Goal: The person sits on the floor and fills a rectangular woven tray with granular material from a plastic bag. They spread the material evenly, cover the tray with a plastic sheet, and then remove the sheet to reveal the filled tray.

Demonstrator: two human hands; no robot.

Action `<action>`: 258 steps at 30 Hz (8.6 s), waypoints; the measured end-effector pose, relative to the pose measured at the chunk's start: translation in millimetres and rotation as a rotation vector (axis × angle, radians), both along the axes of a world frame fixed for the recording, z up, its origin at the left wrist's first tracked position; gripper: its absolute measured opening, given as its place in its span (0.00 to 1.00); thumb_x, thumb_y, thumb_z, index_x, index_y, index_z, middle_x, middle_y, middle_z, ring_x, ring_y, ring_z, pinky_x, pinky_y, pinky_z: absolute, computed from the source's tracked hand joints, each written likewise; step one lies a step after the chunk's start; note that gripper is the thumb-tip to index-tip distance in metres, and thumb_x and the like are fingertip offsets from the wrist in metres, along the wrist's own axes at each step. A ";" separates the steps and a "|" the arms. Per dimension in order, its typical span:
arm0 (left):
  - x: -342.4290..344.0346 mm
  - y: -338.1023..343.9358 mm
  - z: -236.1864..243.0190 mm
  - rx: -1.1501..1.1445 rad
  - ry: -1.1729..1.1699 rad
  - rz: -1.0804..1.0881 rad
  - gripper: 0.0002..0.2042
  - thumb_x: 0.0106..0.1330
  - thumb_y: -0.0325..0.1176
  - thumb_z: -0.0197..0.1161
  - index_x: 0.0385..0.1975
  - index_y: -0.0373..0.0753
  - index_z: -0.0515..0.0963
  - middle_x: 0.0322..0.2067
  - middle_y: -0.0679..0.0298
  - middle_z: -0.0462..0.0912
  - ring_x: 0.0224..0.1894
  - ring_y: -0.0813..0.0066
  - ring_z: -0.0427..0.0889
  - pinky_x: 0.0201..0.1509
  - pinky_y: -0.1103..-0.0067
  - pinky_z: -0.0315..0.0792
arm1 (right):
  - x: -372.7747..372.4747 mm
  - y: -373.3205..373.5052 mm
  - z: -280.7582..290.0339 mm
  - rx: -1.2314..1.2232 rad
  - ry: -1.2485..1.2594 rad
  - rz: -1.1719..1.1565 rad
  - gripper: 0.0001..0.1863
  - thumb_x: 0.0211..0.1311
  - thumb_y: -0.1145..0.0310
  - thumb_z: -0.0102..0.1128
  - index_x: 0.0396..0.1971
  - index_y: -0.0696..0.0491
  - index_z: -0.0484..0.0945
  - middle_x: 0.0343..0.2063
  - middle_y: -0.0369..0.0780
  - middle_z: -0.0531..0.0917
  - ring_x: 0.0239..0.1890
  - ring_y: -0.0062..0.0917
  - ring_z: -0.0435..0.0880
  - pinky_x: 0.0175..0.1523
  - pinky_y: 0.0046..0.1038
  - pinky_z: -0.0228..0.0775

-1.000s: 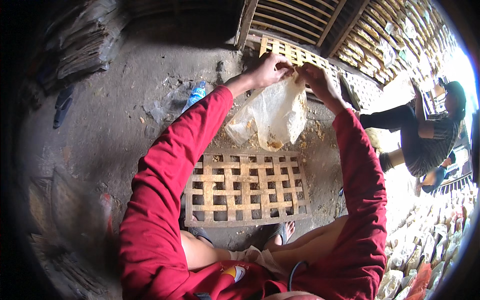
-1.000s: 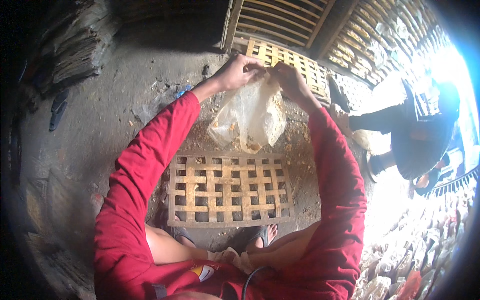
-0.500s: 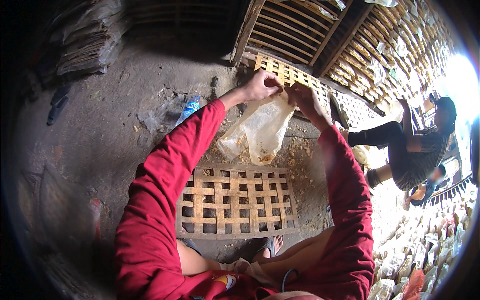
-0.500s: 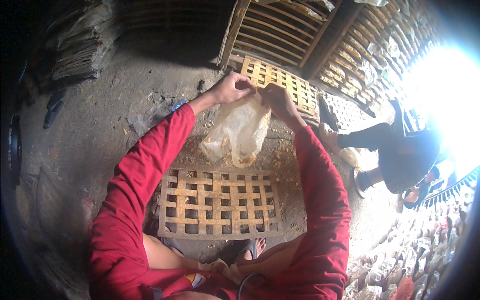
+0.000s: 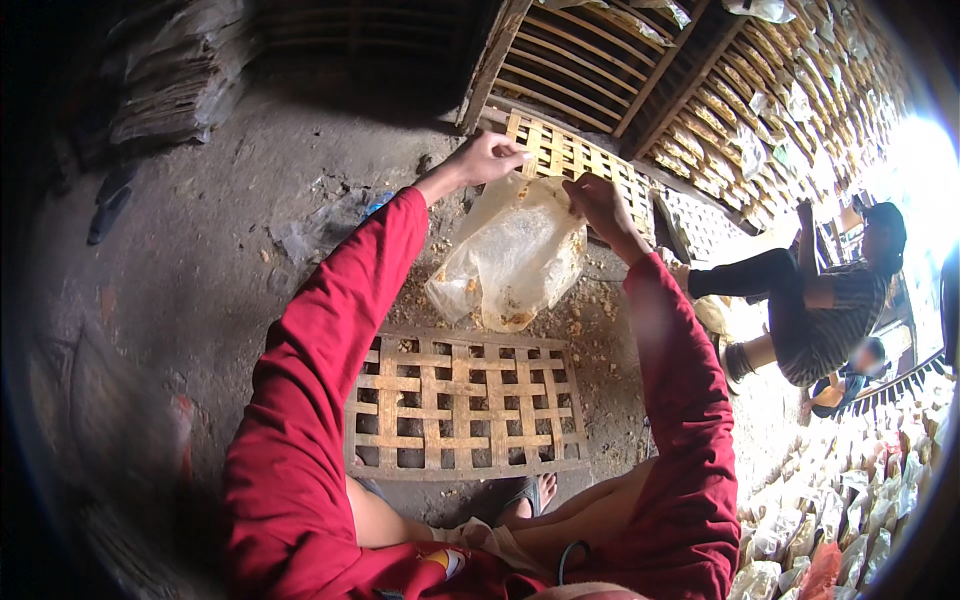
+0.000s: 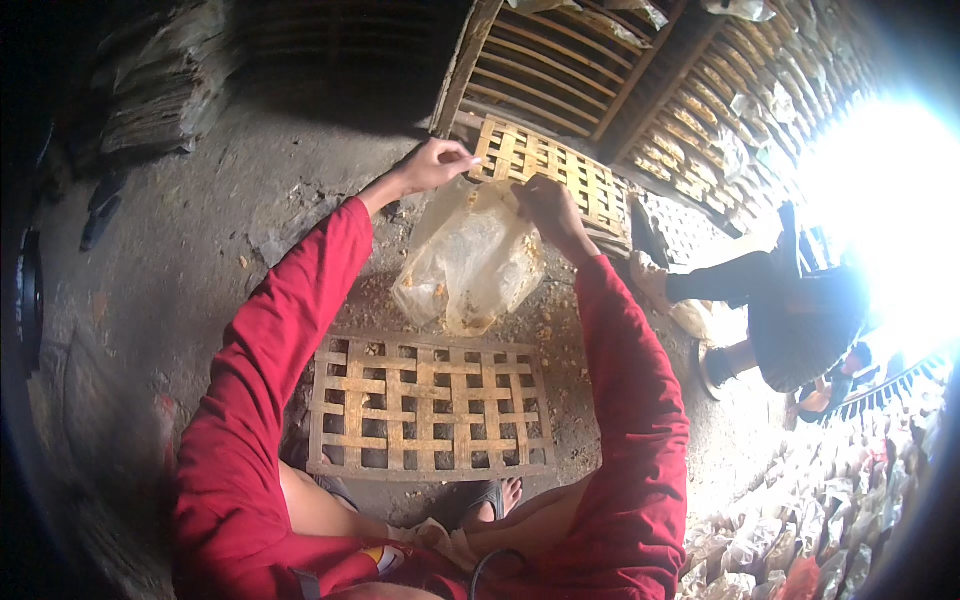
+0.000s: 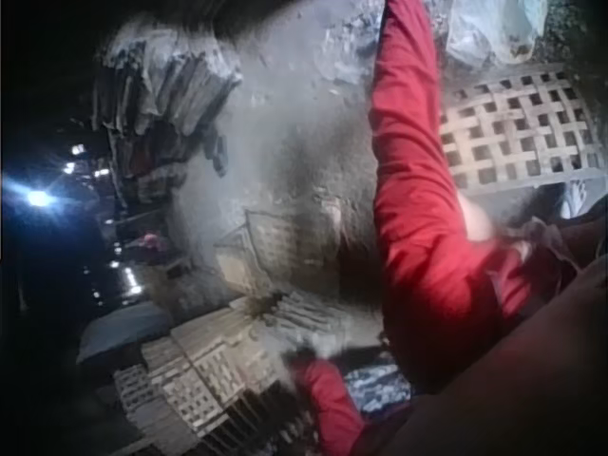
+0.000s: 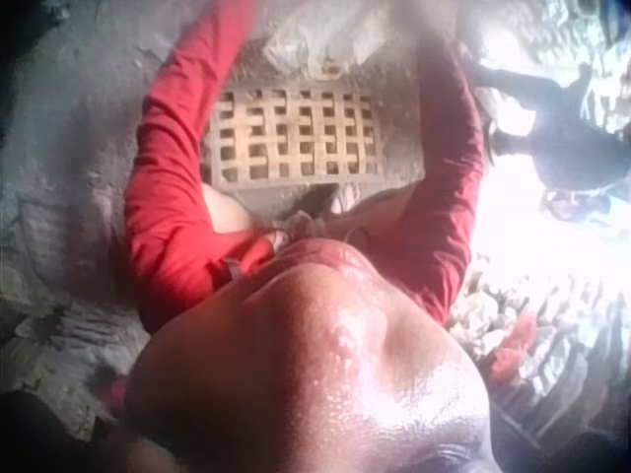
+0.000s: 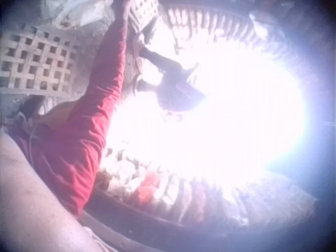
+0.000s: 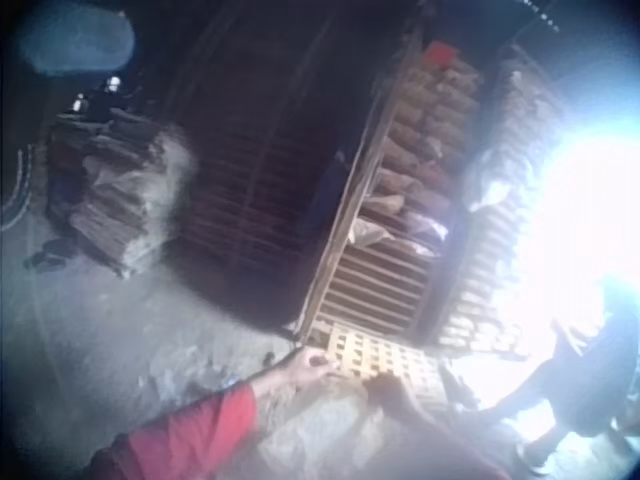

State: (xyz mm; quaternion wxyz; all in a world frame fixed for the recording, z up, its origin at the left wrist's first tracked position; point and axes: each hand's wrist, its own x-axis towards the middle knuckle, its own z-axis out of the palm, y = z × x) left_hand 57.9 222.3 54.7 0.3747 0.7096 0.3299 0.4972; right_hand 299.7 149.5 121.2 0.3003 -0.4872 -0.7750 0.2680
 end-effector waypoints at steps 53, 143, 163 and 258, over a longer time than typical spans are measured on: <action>-17.1 -6.9 -72.6 0.439 0.359 0.281 0.11 0.53 0.38 0.74 0.29 0.38 0.84 0.24 0.60 0.83 0.27 0.68 0.83 0.34 0.75 0.75 | 20.8 9.6 65.9 0.605 0.222 -0.226 0.10 0.68 0.60 0.59 0.37 0.52 0.80 0.21 0.36 0.83 0.24 0.17 0.78 0.31 0.23 0.67; -35.4 -64.3 -24.3 -0.144 0.386 0.000 0.13 0.53 0.44 0.75 0.29 0.40 0.86 0.24 0.67 0.85 0.28 0.80 0.79 0.37 0.78 0.73 | -31.7 -3.0 -7.9 0.395 -0.252 0.051 0.15 0.64 0.58 0.57 0.33 0.54 0.85 0.27 0.43 0.87 0.30 0.35 0.86 0.39 0.34 0.75; -63.3 -46.7 -93.9 0.003 0.649 0.128 0.10 0.53 0.41 0.73 0.29 0.43 0.86 0.34 0.56 0.85 0.41 0.66 0.83 0.47 0.73 0.74 | -0.1 6.6 23.3 0.448 -0.095 -0.072 0.15 0.64 0.58 0.58 0.34 0.54 0.86 0.20 0.41 0.84 0.22 0.23 0.81 0.32 0.29 0.73; 22.0 -10.3 -134.5 0.105 0.286 0.060 0.20 0.56 0.49 0.73 0.33 0.35 0.83 0.24 0.59 0.80 0.33 0.72 0.79 0.41 0.74 0.74 | 73.0 -16.7 63.1 0.331 -0.088 0.087 0.15 0.66 0.69 0.59 0.49 0.60 0.76 0.34 0.40 0.87 0.40 0.23 0.86 0.50 0.25 0.73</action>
